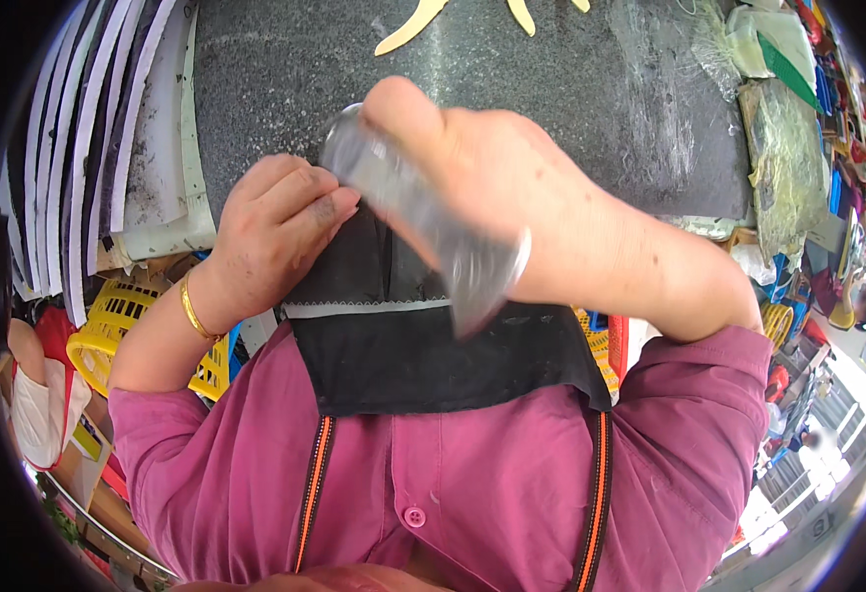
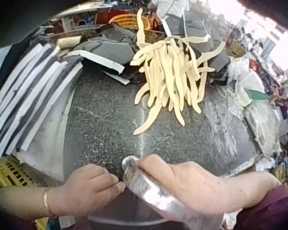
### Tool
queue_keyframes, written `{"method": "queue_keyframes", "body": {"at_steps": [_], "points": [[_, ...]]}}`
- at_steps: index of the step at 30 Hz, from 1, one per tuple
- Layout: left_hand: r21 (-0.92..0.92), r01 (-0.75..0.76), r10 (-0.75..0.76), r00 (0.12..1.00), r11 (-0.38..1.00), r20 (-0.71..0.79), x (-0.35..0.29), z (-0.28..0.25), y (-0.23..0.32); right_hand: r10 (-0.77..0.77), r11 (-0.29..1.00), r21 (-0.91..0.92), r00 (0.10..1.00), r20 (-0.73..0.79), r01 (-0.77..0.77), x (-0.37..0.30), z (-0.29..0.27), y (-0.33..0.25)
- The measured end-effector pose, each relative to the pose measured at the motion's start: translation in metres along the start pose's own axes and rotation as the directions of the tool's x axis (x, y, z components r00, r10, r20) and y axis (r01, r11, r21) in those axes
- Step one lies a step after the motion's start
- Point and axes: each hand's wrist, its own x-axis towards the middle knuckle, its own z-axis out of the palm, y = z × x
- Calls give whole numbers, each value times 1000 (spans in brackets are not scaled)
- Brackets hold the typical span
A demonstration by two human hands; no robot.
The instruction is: Manually assemble and secure shoe components using adhesive and a hammer.
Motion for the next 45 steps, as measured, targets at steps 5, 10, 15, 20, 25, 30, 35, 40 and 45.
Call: {"method": "queue_keyframes", "body": {"at_steps": [5, 10, 15, 20, 25, 30, 35, 40, 45], "points": [[-181, 251, -224, 962, 951, 158, 5, -20, -5, 54, 996, -76, 964, 261, -36, -2, 6, 0], [-1, 62, -61, 993, 998, 99, 0, -19, 3, 80, 996, -34, 992, 101, -77, 0, 4, 0], [-62, 163, -158, 985, 985, 73, -6, -25, -1, 11, 999, -50, 968, 252, 2, 7, 7, -5], [49, 81, -85, 993, 995, 76, -13, -28, -2, 9, 1000, 10, 998, 67, -9, 10, 6, -7], [73, 35, -38, 998, 997, 45, -17, -24, -3, 86, 990, 93, 980, 179, -104, 16, 10, -9], [2, 88, -88, 996, 996, -23, -23, -27, -8, 27, 1000, -7, 964, 263, -26, 15, 22, -12], [-68, 172, -172, 985, 983, -4, -30, -29, -9, -28, 995, 93, 998, -61, 33, 12, 30, -5], [2, 215, -214, 974, 977, -71, -36, -26, -9, -17, 997, 78, 990, 140, 6, 18, 33, -9], [4, 226, -225, 970, 974, -90, -40, -23, -6, -51, 968, 244, 998, -39, 59, 17, 29, -13]]}}
